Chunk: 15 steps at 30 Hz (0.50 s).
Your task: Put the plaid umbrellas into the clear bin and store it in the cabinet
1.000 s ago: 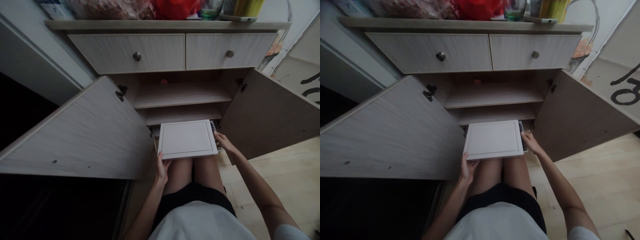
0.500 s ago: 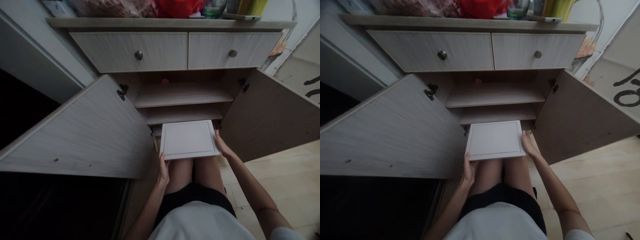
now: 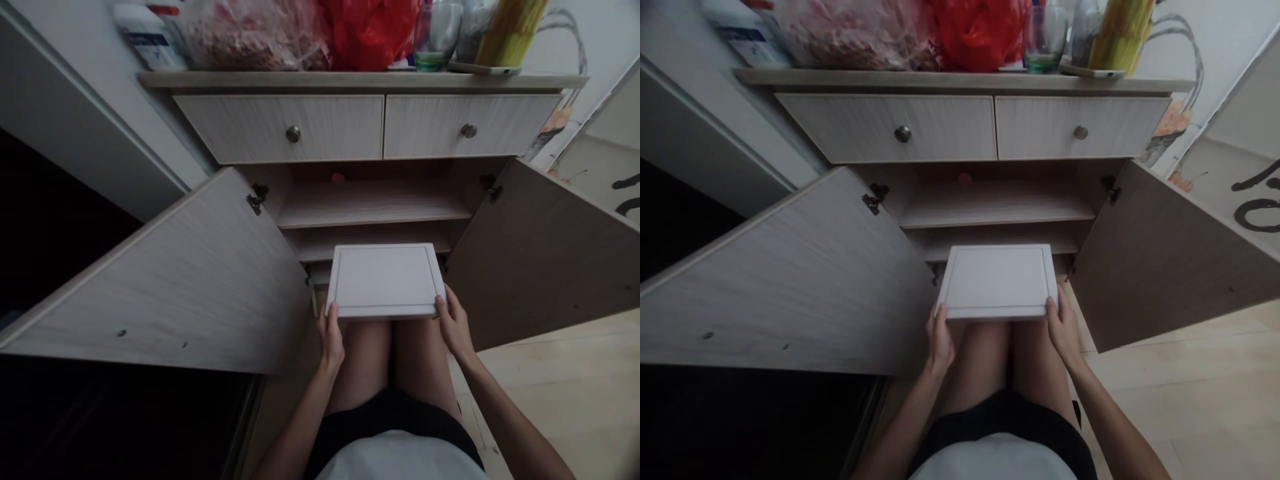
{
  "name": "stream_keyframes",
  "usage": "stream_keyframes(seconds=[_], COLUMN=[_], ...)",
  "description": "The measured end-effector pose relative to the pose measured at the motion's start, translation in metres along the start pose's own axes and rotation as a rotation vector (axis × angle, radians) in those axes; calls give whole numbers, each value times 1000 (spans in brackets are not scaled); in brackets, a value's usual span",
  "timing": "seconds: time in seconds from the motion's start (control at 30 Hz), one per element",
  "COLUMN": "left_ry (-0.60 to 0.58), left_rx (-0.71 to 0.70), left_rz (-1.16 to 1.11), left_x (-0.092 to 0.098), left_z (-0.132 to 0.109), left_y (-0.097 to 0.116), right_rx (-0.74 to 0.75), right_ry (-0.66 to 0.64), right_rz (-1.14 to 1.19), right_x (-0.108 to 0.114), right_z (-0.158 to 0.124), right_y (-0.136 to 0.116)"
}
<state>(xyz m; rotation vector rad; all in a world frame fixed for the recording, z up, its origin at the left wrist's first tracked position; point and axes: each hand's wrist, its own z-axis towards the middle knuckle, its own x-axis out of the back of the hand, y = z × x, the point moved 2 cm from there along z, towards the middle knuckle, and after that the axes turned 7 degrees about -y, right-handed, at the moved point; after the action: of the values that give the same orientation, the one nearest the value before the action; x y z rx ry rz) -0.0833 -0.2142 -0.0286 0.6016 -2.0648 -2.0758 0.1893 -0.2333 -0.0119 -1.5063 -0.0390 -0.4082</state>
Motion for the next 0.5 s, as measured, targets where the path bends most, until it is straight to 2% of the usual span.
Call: stream_keyframes(seconds=[0.07,0.17,0.33,0.4,0.5], left_ry=[-27,-88,-148,-163,-190], left_rx=[-93,-206,-262,-265,-277], left_rz=[12,59,136,182,229], left_x=[-14,-41,-81,-91,-102], left_z=[26,79,168,195,224], left_y=[13,30,46,50,55], right_rx=[85,157,138,128,76], right_ry=[45,76,90,73,52], right_rz=[-1,-27,-173,-223,-297], right_x=[0,-5,-21,-29,-38], right_z=[32,95,204,237,271], right_y=[-9,-23,-42,-49,-53])
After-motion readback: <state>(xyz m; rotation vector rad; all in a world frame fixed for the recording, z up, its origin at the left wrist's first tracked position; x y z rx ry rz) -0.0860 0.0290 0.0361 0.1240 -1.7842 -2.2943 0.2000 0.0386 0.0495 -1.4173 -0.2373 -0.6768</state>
